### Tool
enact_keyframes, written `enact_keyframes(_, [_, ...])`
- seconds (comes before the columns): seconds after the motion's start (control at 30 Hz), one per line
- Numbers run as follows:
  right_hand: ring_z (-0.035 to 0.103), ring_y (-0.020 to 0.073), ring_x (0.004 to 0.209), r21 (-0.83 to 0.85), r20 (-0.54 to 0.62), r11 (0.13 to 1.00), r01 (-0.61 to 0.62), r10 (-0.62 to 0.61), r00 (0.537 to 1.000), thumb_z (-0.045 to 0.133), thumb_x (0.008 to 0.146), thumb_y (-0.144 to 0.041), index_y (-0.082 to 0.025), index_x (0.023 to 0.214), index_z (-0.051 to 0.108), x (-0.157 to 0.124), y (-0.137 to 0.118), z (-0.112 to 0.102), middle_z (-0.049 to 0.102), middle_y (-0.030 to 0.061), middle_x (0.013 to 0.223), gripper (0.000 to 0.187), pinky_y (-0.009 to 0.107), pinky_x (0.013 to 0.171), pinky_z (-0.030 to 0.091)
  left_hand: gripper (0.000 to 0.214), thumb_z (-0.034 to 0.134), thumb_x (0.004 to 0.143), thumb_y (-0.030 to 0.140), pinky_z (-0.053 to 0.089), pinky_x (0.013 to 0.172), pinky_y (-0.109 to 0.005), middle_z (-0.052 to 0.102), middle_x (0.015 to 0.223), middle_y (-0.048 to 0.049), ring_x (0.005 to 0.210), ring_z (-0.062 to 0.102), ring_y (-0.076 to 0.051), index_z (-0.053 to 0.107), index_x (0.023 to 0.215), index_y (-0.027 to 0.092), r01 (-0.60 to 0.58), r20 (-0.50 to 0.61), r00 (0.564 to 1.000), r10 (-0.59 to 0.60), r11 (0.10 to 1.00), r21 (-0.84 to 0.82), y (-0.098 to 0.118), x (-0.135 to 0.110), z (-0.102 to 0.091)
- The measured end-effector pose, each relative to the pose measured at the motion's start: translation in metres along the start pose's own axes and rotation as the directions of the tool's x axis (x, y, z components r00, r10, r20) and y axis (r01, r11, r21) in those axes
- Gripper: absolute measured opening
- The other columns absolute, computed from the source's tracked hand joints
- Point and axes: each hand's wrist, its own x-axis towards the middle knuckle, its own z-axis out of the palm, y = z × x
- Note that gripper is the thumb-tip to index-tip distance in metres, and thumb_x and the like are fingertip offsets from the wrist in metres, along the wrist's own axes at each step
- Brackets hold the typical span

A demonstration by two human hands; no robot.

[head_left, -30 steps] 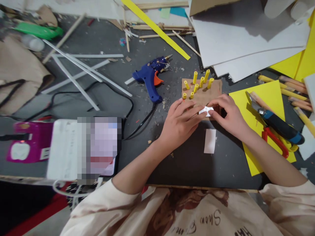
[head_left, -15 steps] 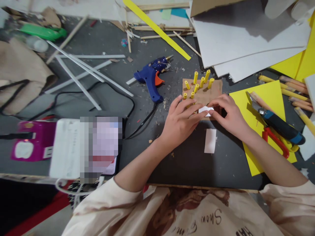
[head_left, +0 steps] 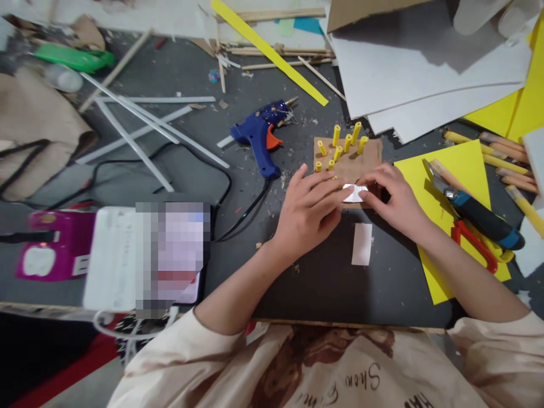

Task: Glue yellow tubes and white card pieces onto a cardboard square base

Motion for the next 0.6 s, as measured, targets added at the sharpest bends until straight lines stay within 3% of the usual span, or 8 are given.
enact_keyframes(0.27, [0.053, 0.0195, 0.081, 0.004, -0.028, 1.0, -0.001, 0.001, 1.0, 0.06, 0.086, -0.023, -0.022, 0.088, 0.062, -0.0005, -0.0002, 0.0023, 0.055, 0.0024, 0.082, 0.003, 0.034, 0.076, 0.043, 0.025, 0.054, 0.092, 0.016, 0.037, 0.111, -0.05, 0.073, 0.113, -0.0028, 0.118, 0.059, -0.021, 0.067, 0.11, 0.026, 0.009, 0.075, 0.997, -0.009, 1.0, -0.004, -0.0053, -0.0005, 0.0066])
enact_keyframes(0.6, [0.054, 0.0212, 0.085, -0.005, 0.001, 1.0, -0.024, 0.024, 1.0, 0.057, 0.087, -0.025, -0.023, 0.088, 0.06, 0.0002, -0.002, 0.0011, 0.056, 0.0033, 0.085, 0.004, 0.037, 0.078, 0.043, 0.022, 0.055, 0.092, 0.018, 0.035, 0.112, -0.049, 0.071, 0.112, -0.001, 0.118, 0.058, -0.02, 0.069, 0.105, 0.029, -0.021, 0.043, 0.999, 0.019, 0.998, 0.057, -0.0056, -0.0005, 0.0079])
